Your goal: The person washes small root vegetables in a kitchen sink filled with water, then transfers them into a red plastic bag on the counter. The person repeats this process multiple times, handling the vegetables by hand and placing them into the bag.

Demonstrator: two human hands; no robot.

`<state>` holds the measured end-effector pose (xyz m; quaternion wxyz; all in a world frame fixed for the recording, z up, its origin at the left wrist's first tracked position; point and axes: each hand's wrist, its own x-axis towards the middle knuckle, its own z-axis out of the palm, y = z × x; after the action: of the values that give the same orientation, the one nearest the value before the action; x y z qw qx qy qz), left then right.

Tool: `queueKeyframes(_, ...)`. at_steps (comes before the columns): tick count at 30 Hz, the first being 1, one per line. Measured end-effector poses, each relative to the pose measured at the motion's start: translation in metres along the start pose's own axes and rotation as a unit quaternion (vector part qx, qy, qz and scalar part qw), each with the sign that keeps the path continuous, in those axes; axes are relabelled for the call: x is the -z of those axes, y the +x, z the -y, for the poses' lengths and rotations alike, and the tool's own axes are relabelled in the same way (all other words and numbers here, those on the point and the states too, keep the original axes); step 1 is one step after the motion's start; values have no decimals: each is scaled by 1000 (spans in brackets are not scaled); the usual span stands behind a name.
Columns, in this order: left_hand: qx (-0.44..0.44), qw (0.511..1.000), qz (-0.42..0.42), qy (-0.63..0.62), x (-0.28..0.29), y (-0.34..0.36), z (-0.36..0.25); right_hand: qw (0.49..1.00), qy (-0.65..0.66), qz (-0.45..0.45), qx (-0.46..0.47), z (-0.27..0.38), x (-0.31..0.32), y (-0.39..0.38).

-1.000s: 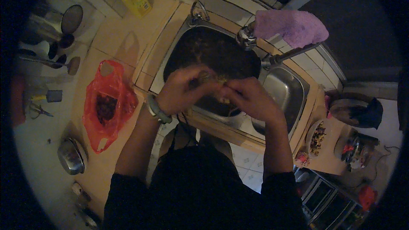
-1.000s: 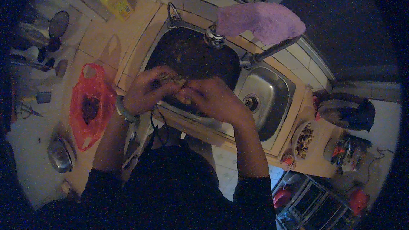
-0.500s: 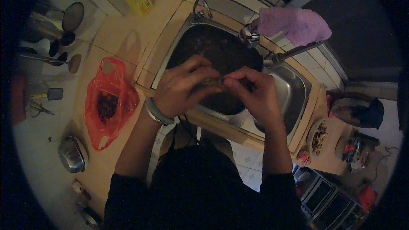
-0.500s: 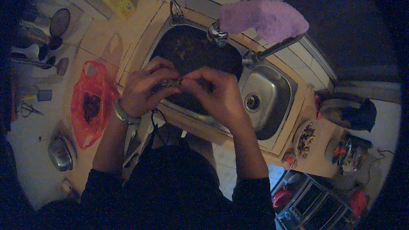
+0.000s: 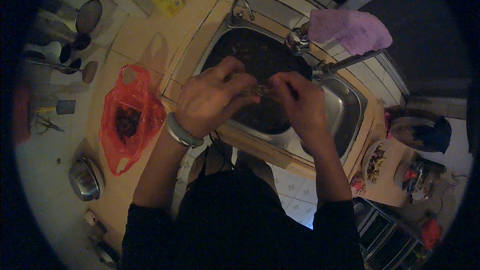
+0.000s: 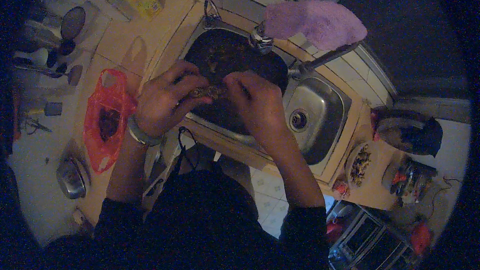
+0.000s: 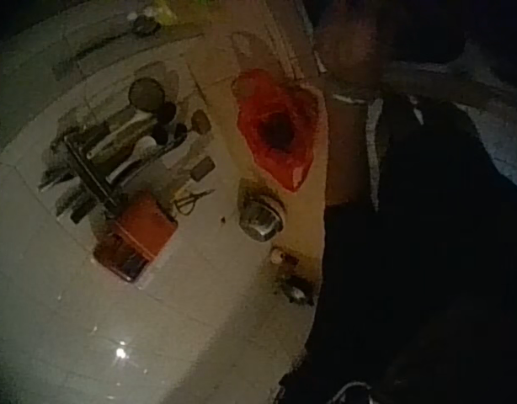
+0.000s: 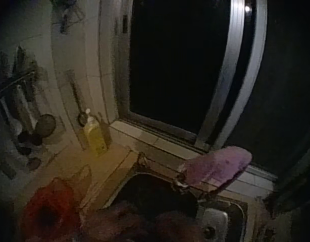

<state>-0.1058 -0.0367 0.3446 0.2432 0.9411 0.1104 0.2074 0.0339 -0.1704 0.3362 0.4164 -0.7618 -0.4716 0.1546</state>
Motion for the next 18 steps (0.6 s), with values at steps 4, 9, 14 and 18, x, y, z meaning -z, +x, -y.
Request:
queueKeyframes(4,-14,999,34,26,4,1,0,994,32,90,43,3,11,3)
queueKeyframes(9,-24,994,81,67,1,4,2,969,-84,161,165,4,20,14)
queueKeyframes(14,-38,994,90,39,1,5,6,948,-138,193,212,6,21,18)
queueKeyframes(18,-46,992,111,33,1,6,9,934,-167,211,233,6,20,17)
